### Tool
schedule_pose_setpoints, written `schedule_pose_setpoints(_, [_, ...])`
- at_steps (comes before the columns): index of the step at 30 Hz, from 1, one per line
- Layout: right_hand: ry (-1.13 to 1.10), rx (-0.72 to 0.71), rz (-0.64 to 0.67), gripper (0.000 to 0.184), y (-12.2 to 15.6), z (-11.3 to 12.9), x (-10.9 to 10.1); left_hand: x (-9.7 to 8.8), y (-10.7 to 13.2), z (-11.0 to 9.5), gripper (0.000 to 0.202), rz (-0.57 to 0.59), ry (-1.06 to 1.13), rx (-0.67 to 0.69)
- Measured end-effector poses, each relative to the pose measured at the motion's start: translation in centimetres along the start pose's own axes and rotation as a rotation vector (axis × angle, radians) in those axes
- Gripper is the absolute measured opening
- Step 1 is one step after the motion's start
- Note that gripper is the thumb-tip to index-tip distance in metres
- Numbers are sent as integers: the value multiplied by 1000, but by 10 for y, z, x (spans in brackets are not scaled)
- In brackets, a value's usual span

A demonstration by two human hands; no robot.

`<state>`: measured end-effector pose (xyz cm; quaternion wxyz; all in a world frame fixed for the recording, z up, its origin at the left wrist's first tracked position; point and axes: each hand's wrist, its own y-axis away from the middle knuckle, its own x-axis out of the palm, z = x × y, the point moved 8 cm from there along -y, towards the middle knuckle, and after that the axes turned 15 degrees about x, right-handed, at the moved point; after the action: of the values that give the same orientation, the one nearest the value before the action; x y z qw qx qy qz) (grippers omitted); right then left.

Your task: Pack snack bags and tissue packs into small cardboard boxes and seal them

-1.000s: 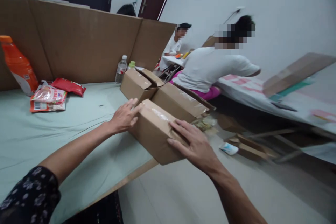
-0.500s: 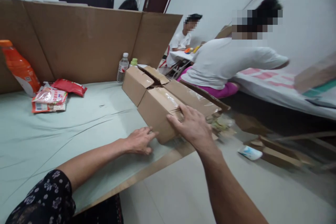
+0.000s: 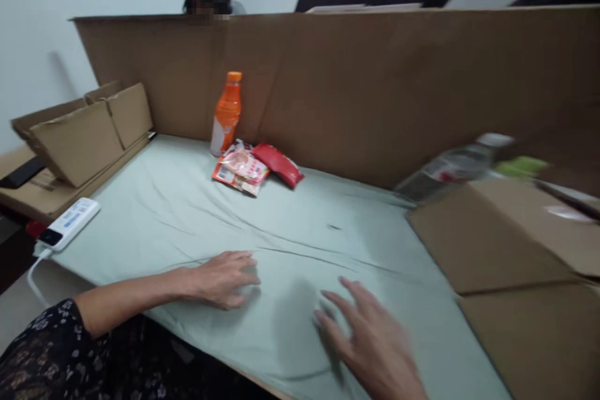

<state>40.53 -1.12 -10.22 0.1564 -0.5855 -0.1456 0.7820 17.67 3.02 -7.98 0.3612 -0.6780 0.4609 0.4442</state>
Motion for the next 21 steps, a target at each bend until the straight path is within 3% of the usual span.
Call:
schedule_pose_setpoints(4, [-33, -228, 132, 37, -9, 93, 57, -29, 91, 13, 42, -181, -34, -220])
schedule_pose_setpoints(8, [-109, -346, 214, 38, -11, 140, 80, -65, 202, 29, 37, -382, -133, -528])
schedule_pose_setpoints(13, [-149, -317, 232, 40, -10, 147, 95, -97, 329, 38, 40, -557, -288, -868])
schedule_pose_setpoints(17, [-139, -361, 188, 43, -8, 137, 103, -122, 396, 52, 45, -616, -376, -1058])
schedule_pose_setpoints(21, [-98, -435, 254, 41, -7, 121, 119, -157, 463, 89, 53, -660, -448, -1261])
